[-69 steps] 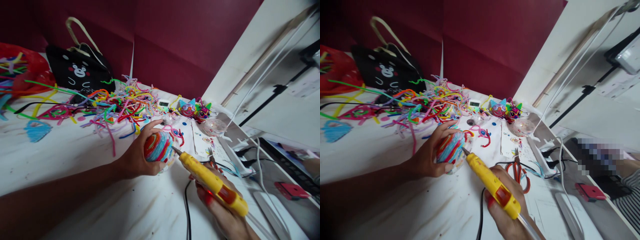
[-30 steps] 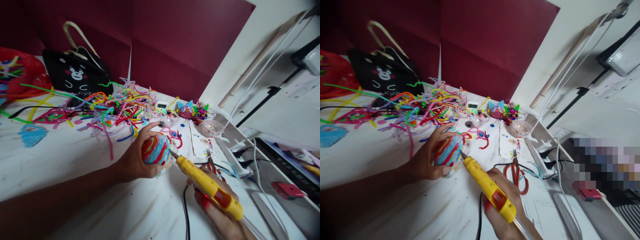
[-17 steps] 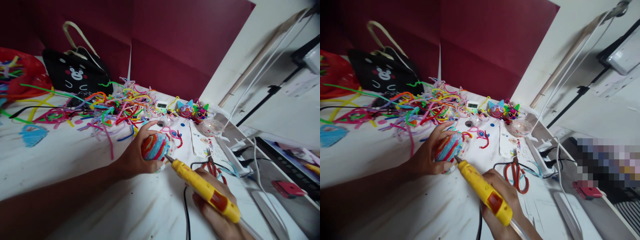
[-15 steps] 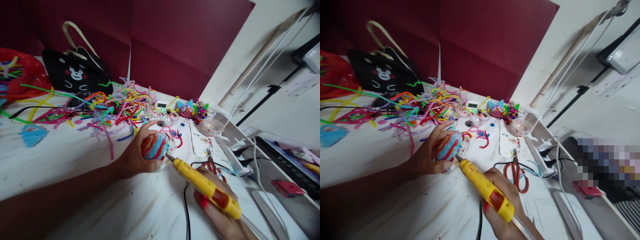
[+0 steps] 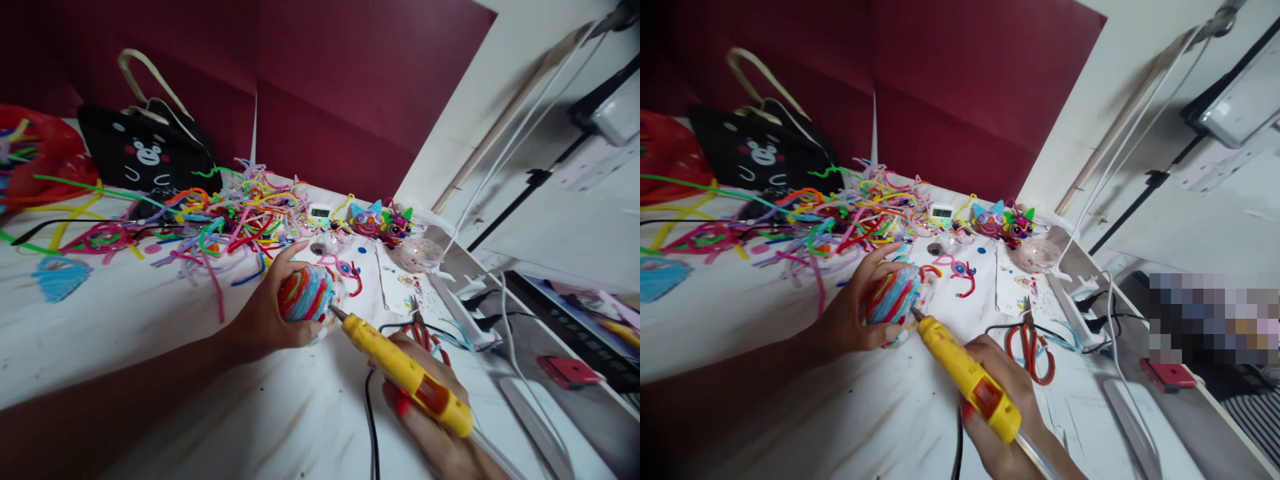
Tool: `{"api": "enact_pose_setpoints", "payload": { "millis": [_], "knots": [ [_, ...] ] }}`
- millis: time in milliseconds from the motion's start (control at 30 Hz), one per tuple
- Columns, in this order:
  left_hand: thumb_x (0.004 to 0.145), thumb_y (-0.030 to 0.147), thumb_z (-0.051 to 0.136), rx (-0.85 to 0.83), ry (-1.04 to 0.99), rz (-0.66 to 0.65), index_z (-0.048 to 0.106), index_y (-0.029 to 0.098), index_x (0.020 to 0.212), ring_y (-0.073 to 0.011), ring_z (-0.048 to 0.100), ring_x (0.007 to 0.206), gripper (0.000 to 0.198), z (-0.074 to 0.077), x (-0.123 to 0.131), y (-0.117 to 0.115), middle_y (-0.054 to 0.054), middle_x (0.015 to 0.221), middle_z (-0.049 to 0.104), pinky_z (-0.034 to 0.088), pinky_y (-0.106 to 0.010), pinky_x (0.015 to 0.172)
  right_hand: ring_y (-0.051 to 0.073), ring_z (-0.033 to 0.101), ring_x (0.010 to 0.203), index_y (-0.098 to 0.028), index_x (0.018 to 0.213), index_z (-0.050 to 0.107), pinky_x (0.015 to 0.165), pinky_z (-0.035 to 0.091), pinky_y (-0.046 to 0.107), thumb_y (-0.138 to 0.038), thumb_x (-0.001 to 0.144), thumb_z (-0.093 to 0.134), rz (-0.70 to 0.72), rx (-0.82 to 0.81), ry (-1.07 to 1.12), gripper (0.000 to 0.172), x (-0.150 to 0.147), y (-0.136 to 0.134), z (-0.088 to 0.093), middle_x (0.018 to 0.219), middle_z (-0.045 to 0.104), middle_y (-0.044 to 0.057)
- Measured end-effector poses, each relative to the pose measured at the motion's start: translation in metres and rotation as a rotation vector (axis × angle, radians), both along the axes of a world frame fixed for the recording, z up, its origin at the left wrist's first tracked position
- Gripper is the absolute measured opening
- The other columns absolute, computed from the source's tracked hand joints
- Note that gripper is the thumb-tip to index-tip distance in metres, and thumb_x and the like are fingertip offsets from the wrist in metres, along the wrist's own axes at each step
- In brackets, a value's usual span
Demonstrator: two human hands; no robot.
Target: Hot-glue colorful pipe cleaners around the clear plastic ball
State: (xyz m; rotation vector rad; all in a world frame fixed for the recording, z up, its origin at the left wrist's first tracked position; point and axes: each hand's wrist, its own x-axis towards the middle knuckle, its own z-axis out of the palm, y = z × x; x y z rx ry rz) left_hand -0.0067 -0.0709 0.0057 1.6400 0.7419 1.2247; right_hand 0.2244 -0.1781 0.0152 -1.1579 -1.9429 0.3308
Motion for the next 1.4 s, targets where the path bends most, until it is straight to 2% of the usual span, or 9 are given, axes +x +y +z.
{"api": "enact_pose_setpoints", "payload": {
  "millis": [100, 267, 433, 633, 733, 1000, 1133, 1400],
  "knots": [
    [0.059, 0.025, 0.08, -0.001, -0.005, 0.005, 0.031, 0.028, 0.148, -0.0224, 0.067, 0.097, 0.101, -0.001, 0.0, 0.001, -0.008, 0.126, 0.06, 0.054, -0.033, 0.085, 0.021, 0.068, 0.074, -0.027, 0.098, 0.065, 0.058, 0.054, 0.028, -0.022, 0.087, 0.056, -0.041, -0.012, -0.005, 0.015, -0.003, -0.002, 0.001, 0.085, 0.07, 0.003],
    [0.059, 0.022, 0.081, 0.005, -0.021, 0.015, 0.032, 0.028, 0.148, -0.0227, 0.066, 0.097, 0.102, -0.003, 0.0, 0.001, -0.008, 0.125, 0.061, 0.056, -0.033, 0.084, 0.018, 0.065, 0.064, -0.027, 0.094, 0.062, 0.055, 0.052, 0.025, -0.02, 0.087, 0.055, -0.016, -0.006, 0.002, 0.012, -0.005, -0.002, 0.001, 0.079, 0.065, 0.001],
    [0.058, 0.023, 0.082, -0.01, -0.024, 0.001, 0.031, 0.029, 0.149, -0.0223, 0.067, 0.094, 0.104, -0.003, 0.001, 0.0, -0.009, 0.126, 0.06, 0.057, -0.034, 0.081, 0.022, 0.07, 0.075, -0.026, 0.1, 0.064, 0.062, 0.056, 0.029, -0.024, 0.086, 0.061, -0.093, 0.058, -0.035, 0.015, 0.003, -0.001, -0.006, 0.088, 0.071, 0.003],
    [0.058, 0.025, 0.079, 0.005, -0.014, 0.013, 0.031, 0.029, 0.148, -0.0235, 0.066, 0.097, 0.102, -0.002, 0.002, -0.001, -0.009, 0.126, 0.059, 0.055, -0.036, 0.085, 0.019, 0.069, 0.077, -0.025, 0.099, 0.064, 0.06, 0.052, 0.026, -0.013, 0.087, 0.053, 0.007, -0.022, -0.015, 0.02, 0.002, 0.001, 0.003, 0.086, 0.067, 0.002],
    [0.058, 0.023, 0.078, 0.026, -0.007, 0.018, 0.032, 0.03, 0.148, -0.0235, 0.067, 0.095, 0.101, -0.001, 0.001, -0.002, -0.008, 0.124, 0.061, 0.054, -0.038, 0.087, 0.019, 0.068, 0.078, -0.024, 0.1, 0.065, 0.061, 0.052, 0.027, -0.013, 0.088, 0.051, 0.005, -0.014, -0.005, 0.022, 0.001, 0.001, 0.008, 0.087, 0.067, 0.002],
    [0.058, 0.022, 0.079, 0.032, 0.017, -0.002, 0.029, 0.031, 0.149, -0.0228, 0.067, 0.096, 0.104, 0.0, 0.001, -0.004, -0.008, 0.127, 0.06, 0.056, -0.032, 0.083, 0.019, 0.068, 0.071, -0.024, 0.099, 0.066, 0.056, 0.052, 0.026, -0.012, 0.084, 0.053, -0.042, -0.023, 0.029, 0.024, 0.003, 0.0, 0.003, 0.085, 0.067, 0.003],
    [0.059, 0.02, 0.078, 0.033, 0.024, -0.021, 0.028, 0.033, 0.149, -0.0225, 0.067, 0.095, 0.104, 0.0, 0.001, -0.003, -0.007, 0.128, 0.059, 0.056, -0.032, 0.082, 0.022, 0.07, 0.077, -0.026, 0.101, 0.066, 0.056, 0.053, 0.027, -0.012, 0.084, 0.054, -0.018, -0.019, 0.022, 0.025, 0.001, 0.0, 0.003, 0.088, 0.07, 0.003],
    [0.059, 0.018, 0.077, 0.067, 0.035, -0.005, 0.029, 0.033, 0.149, -0.0223, 0.066, 0.101, 0.103, -0.003, 0.0, -0.002, -0.005, 0.127, 0.059, 0.053, -0.034, 0.091, 0.02, 0.067, 0.076, -0.026, 0.097, 0.065, 0.06, 0.051, 0.027, -0.015, 0.086, 0.053, -0.028, -0.013, 0.063, 0.02, -0.004, -0.002, 0.001, 0.084, 0.067, 0.002]
  ]
}}
